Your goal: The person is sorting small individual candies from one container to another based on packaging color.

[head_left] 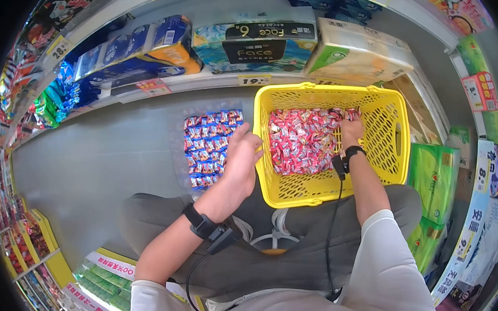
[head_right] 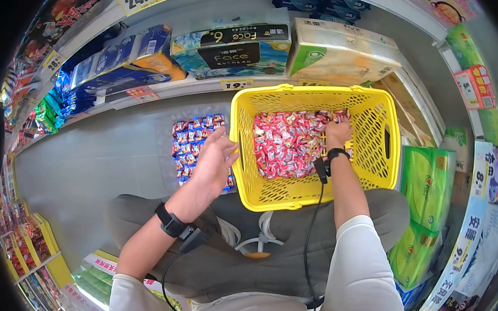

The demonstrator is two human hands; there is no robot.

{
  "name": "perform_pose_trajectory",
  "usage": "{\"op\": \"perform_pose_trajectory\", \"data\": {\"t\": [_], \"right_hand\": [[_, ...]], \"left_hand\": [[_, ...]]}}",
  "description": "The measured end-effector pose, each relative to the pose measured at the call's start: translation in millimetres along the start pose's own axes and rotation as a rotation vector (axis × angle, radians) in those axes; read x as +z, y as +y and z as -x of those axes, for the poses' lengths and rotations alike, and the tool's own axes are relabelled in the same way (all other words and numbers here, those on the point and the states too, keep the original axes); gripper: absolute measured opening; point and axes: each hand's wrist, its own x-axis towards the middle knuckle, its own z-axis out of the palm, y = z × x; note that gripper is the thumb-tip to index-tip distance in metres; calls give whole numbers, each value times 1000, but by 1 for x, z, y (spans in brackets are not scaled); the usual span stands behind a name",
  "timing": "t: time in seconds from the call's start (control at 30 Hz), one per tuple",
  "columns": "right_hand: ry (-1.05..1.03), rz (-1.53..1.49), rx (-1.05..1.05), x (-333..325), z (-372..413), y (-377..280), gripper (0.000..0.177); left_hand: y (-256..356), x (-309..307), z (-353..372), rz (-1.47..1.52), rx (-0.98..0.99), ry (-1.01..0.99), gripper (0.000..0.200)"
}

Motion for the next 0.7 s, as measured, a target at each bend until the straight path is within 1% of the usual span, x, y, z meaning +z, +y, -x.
{"op": "perform_pose_trajectory", "data": {"t": [0.03, 0.2, 0.27, 0.3, 0.4, 0.43, 0.47, 0.53, 0.57, 0.6, 0.67, 0.7], "right_hand": [[-7, 4, -70, 2, -5, 6, 40], [34, -30, -129, 21, -3, 15, 42], [50, -23, -307, 24, 2, 22, 36], [47, -18, -305, 26, 1, 24, 36], [159, -93, -645, 36, -4, 19, 32], [137, -96, -573, 34, 4, 7, 27], [138, -96, -573, 32, 11, -1, 27], [42, -44, -528, 31, 18, -15, 27], [63, -50, -505, 31, 25, -18, 28], [65, -51, -508, 32, 24, -15, 28], [33, -118, -672, 48, 16, -1, 37], [92, -10, -664, 62, 9, 10, 38]], "left_hand": [[3, 4, 3, -18, -30, 7, 72], [8, 16, 6, -97, -21, 47, 69], [13, 21, 9, -105, -30, 34, 66], [11, 20, 7, -105, -36, 36, 66], [8, 18, 1, -120, -26, 31, 64], [8, 19, 1, -120, -30, 42, 64], [8, 19, 1, -119, -34, 55, 63], [8, 16, -1, -110, -42, 39, 63], [7, 14, -1, -104, -51, 23, 63], [8, 15, 0, -102, -48, 22, 63], [10, 13, 2, -85, -51, 20, 64], [10, 13, 2, -83, -47, 20, 64]]}}
